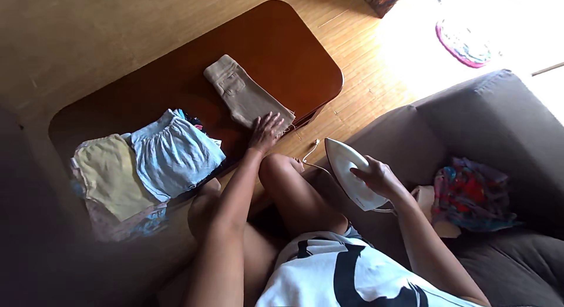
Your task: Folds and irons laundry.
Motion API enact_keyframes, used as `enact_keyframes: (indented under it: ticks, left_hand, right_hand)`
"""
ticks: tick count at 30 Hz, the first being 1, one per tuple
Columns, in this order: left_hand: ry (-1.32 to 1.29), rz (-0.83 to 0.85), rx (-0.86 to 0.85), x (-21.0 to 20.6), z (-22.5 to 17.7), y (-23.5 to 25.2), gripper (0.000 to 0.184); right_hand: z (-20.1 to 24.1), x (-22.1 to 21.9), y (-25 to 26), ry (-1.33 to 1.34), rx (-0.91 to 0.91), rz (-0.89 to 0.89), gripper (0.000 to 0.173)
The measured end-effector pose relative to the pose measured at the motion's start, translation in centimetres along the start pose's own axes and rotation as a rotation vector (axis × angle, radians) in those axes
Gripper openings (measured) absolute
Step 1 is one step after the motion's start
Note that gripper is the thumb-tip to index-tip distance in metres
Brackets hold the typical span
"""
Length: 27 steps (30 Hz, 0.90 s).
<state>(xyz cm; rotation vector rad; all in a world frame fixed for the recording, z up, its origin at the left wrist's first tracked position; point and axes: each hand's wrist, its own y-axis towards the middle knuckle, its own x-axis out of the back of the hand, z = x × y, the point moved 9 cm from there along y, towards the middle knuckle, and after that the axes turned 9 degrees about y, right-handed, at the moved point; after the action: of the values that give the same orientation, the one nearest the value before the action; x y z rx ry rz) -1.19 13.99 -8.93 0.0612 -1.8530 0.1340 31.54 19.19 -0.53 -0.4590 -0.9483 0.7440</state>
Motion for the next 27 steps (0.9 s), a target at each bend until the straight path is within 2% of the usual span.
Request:
enact_keyframes:
  ticks: [2,5,12,15,18,24,27]
  left_hand:
    - [-0.029,-0.085,0.013,0.2,0.1,-0.2,0.038]
    - [-0.109,-0.115,0.011,0.9,0.3,-1.2,0.035]
    - [-0.122,-0.043,-0.072,0.5,0.1,-4.9,0.037]
    - [-0.101,-0.062,-0.068,1.6,-0.1,-3.4,0.042]
    - [-0.137,-0.103,-0.062,2.9,-1.1,-0.7,0.029]
    - [-0.053,0.096,-0.102,1.9,-2.1,3.0,0.017]
    - [-0.037,0.09,-0.104,1.8,-2.0,3.2,0.013]
  right_hand:
    - [-0.3,0.1,0.1,0.007,-0.002,0.003,0.04]
    - [-0.7,0.1,0.2,0.013,-0.018,0.011,0.039]
    - [-1.1,-0.2,0.5,0.018,0.007,0.028,0.041]
    - [-0.9,-0.3,0.4,-0.001,0.006,0.033,0.04]
    - [-0.9,-0.2,0.1,0.006,0.025,0.022,0.039]
    - [-1.3,0.3,-0.5,0.015,-0.001,0.005,0.039]
    - [-1.5,0.5,-0.5,0.017,0.001,-0.006,0.038]
